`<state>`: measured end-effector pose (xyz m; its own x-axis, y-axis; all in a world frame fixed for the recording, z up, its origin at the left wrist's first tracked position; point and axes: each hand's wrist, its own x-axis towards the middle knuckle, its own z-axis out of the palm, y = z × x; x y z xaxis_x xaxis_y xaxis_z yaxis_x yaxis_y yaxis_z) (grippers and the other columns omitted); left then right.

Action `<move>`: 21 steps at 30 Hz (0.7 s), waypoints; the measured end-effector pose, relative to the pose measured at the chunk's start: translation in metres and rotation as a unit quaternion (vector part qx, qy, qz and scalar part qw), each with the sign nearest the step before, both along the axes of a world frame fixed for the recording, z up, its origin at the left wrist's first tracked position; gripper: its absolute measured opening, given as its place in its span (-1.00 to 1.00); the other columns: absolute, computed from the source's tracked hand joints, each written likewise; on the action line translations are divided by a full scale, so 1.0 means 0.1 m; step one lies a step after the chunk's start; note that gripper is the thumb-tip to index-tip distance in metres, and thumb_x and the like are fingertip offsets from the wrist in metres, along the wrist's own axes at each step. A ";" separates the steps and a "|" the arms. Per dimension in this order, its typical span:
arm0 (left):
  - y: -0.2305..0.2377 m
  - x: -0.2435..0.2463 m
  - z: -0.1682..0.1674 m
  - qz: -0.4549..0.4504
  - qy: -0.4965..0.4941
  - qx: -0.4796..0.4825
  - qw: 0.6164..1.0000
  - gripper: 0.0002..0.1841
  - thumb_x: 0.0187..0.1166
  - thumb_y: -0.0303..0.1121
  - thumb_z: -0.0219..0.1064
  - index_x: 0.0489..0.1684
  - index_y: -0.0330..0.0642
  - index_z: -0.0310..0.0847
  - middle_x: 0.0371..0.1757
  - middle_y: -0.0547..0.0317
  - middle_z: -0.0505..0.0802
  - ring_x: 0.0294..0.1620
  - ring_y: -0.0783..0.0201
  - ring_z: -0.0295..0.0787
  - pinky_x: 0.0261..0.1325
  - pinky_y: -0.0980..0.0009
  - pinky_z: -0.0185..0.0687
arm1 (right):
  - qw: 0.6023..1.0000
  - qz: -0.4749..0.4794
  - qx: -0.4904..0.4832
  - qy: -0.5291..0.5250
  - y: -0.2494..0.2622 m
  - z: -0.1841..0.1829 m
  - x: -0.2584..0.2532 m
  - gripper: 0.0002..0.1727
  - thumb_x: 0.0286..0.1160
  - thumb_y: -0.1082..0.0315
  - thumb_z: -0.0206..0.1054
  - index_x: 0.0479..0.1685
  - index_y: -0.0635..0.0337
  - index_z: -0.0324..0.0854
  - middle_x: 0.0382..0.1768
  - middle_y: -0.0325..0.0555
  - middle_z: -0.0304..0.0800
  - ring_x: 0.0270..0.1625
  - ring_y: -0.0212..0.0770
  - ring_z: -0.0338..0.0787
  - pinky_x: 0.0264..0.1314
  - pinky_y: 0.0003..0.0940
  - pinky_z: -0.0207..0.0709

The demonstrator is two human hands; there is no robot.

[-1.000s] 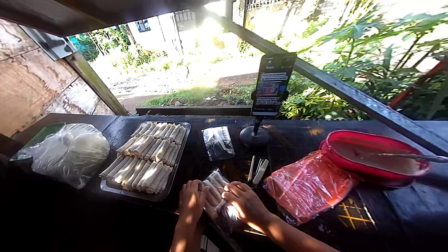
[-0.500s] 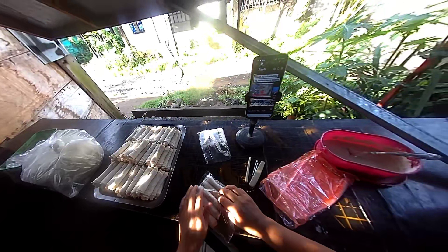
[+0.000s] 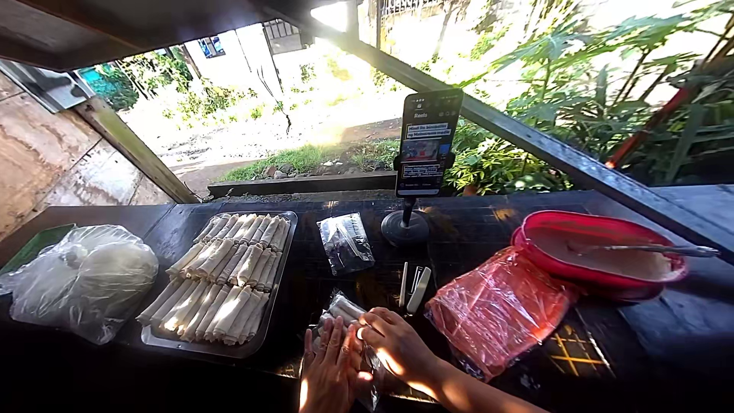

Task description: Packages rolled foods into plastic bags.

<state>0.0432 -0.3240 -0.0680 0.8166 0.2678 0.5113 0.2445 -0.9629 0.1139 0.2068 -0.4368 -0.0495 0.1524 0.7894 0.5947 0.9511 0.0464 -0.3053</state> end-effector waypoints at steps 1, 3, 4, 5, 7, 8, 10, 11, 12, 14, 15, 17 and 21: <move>0.01 -0.01 0.01 -0.002 0.003 -0.001 1.000 -0.12 0.66 0.42 -0.30 0.48 -0.05 0.69 0.53 -0.04 0.73 0.63 -0.04 0.57 0.67 -0.30 0.14 | 1.000 0.000 0.003 0.003 0.00 -0.01 0.00 -0.82 0.26 0.53 0.35 -0.25 0.14 0.82 -0.01 0.02 0.91 0.15 0.09 0.88 0.14 -0.08 0.76; 0.02 -0.01 0.02 -0.008 0.004 0.006 1.000 -0.13 0.68 0.40 -0.31 0.50 -0.04 0.67 0.53 -0.03 0.73 0.63 -0.03 0.57 0.67 -0.28 0.14 | 1.000 -0.002 0.014 0.002 0.02 -0.03 0.00 -0.82 0.28 0.51 0.33 -0.26 0.11 0.82 -0.02 0.01 0.91 0.13 0.07 0.88 0.14 -0.11 0.75; 0.03 0.00 0.02 -0.009 0.003 0.010 1.000 -0.15 0.69 0.38 -0.30 0.50 -0.03 0.67 0.53 -0.03 0.73 0.63 -0.02 0.57 0.68 -0.26 0.14 | 1.000 -0.005 0.017 -0.002 0.02 -0.04 0.00 -0.83 0.28 0.49 0.33 -0.26 0.10 0.81 -0.02 0.00 0.90 0.13 0.06 0.87 0.14 -0.11 0.75; 0.04 0.00 0.02 -0.011 0.002 0.011 1.000 -0.16 0.70 0.37 -0.30 0.50 -0.04 0.67 0.53 -0.03 0.73 0.62 -0.03 0.58 0.68 -0.26 0.15 | 1.000 -0.008 0.018 -0.007 0.03 -0.04 -0.01 -0.83 0.26 0.49 0.34 -0.26 0.10 0.81 -0.02 0.00 0.90 0.12 0.07 0.87 0.13 -0.11 0.75; 0.03 0.01 0.05 -0.013 0.013 0.003 1.000 -0.16 0.70 0.36 -0.28 0.52 -0.06 0.66 0.54 -0.03 0.72 0.62 -0.04 0.58 0.67 -0.28 0.17 | 1.000 -0.016 0.011 -0.015 0.02 -0.04 -0.02 -0.82 0.24 0.49 0.35 -0.26 0.09 0.82 -0.02 0.00 0.90 0.13 0.06 0.87 0.14 -0.11 0.75; 0.03 0.01 0.06 -0.014 0.017 -0.001 1.000 -0.16 0.69 0.36 -0.27 0.51 -0.07 0.66 0.54 -0.04 0.72 0.62 -0.05 0.58 0.66 -0.30 0.18 | 1.000 -0.017 0.007 -0.017 0.02 -0.03 -0.03 -0.82 0.23 0.49 0.35 -0.26 0.10 0.83 -0.02 0.01 0.90 0.14 0.07 0.87 0.14 -0.10 0.75; 0.03 0.01 0.08 -0.018 0.021 -0.004 1.000 -0.18 0.67 0.34 -0.20 0.51 -0.08 0.67 0.54 -0.05 0.72 0.61 -0.08 0.59 0.63 -0.34 0.19 | 1.000 -0.017 -0.001 -0.018 0.00 -0.01 -0.03 -0.81 0.22 0.49 0.36 -0.24 0.12 0.83 0.00 0.02 0.90 0.15 0.09 0.87 0.15 -0.08 0.75; 0.03 0.01 0.08 -0.021 0.022 -0.006 1.000 -0.19 0.65 0.33 -0.17 0.50 -0.10 0.67 0.54 -0.06 0.72 0.61 -0.10 0.59 0.62 -0.36 0.20 | 1.000 -0.015 -0.006 -0.014 -0.01 0.00 -0.04 -0.81 0.22 0.50 0.37 -0.22 0.14 0.83 0.01 0.03 0.90 0.16 0.10 0.87 0.16 -0.07 0.75; 0.04 0.01 0.08 -0.023 0.024 -0.007 0.999 -0.19 0.65 0.34 -0.17 0.50 -0.10 0.67 0.54 -0.07 0.71 0.61 -0.10 0.59 0.61 -0.38 0.20 | 1.000 -0.015 -0.008 -0.010 -0.02 0.00 -0.04 -0.81 0.23 0.50 0.37 -0.22 0.14 0.83 0.01 0.04 0.90 0.17 0.10 0.87 0.17 -0.07 0.75; 0.05 0.00 0.08 -0.022 0.028 -0.006 0.999 -0.12 0.64 0.40 -0.25 0.52 -0.09 0.66 0.54 -0.07 0.71 0.60 -0.10 0.59 0.60 -0.38 0.20 | 1.000 -0.013 -0.010 -0.001 -0.02 -0.01 -0.04 -0.79 0.25 0.51 0.36 -0.19 0.15 0.83 0.03 0.04 0.89 0.19 0.10 0.86 0.19 -0.06 0.74; 0.05 0.00 0.10 -0.022 0.036 -0.011 0.999 -0.09 0.64 0.42 -0.28 0.53 -0.11 0.64 0.55 -0.09 0.70 0.61 -0.11 0.59 0.59 -0.41 0.20 | 1.000 -0.011 -0.011 0.004 -0.03 -0.02 -0.04 -0.78 0.26 0.51 0.35 -0.16 0.14 0.84 0.03 0.04 0.89 0.20 0.10 0.85 0.21 -0.07 0.73; 0.02 -0.01 0.16 -0.021 0.051 -0.025 0.998 -0.08 0.63 0.41 -0.26 0.56 -0.17 0.60 0.58 -0.13 0.67 0.64 -0.15 0.54 0.58 -0.48 0.13 | 1.000 -0.005 -0.007 0.014 -0.04 -0.03 -0.03 -0.73 0.24 0.54 0.34 -0.12 0.15 0.84 0.05 0.03 0.89 0.23 0.10 0.84 0.25 -0.07 0.72; -0.04 0.01 0.13 -0.020 0.017 -0.007 1.000 -0.18 0.67 0.37 -0.19 0.51 -0.07 0.65 0.55 -0.12 0.69 0.68 -0.15 0.48 0.62 -0.49 0.06 | 1.000 -0.001 0.011 0.022 -0.03 -0.05 -0.02 -0.72 0.25 0.54 0.31 -0.11 0.15 0.83 0.04 -0.02 0.89 0.23 0.04 0.84 0.28 -0.12 0.71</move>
